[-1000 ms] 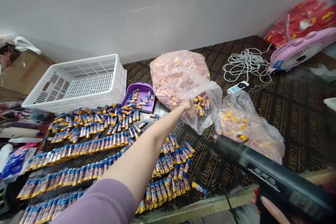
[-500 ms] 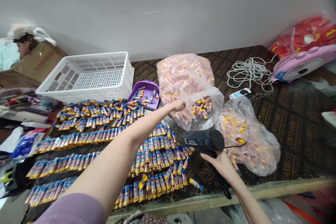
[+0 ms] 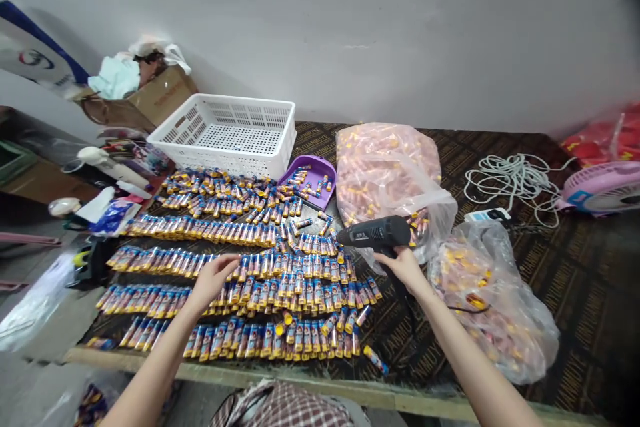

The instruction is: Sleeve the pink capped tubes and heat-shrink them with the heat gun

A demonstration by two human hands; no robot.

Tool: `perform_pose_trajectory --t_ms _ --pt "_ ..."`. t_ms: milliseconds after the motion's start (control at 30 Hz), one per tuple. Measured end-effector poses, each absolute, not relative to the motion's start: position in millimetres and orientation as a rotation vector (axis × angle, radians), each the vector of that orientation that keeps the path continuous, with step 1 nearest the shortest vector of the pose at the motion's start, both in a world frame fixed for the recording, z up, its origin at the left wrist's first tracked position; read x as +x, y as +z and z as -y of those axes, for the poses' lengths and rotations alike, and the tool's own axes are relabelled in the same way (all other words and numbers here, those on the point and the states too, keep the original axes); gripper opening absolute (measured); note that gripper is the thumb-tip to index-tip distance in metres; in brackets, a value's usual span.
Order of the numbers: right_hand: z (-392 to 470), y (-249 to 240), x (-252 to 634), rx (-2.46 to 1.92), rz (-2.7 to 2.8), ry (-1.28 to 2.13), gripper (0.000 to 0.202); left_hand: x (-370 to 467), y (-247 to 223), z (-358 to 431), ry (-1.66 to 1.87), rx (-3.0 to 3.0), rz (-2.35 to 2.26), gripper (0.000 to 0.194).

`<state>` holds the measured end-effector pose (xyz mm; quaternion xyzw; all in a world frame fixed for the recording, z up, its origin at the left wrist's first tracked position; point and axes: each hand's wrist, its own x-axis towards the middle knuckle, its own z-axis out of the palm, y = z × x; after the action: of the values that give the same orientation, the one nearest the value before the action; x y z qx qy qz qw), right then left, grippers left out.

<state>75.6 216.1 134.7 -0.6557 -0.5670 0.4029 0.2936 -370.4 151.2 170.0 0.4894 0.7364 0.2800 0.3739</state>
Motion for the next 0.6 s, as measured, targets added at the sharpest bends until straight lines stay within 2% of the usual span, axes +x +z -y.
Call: perform_pose_trajectory --t_ms 267,600 --pt "-218.2 152.5 49.1 -1.65 1.671 1.116 0.037 -433.8 120.2 4.2 0.871 0.704 -2.068 0.057" --pt "-215.1 161.0 -1.6 -1.542 1.777 1.134 0.037 -436.0 111.7 31.1 0.885 0.751 -2.041 0.061"
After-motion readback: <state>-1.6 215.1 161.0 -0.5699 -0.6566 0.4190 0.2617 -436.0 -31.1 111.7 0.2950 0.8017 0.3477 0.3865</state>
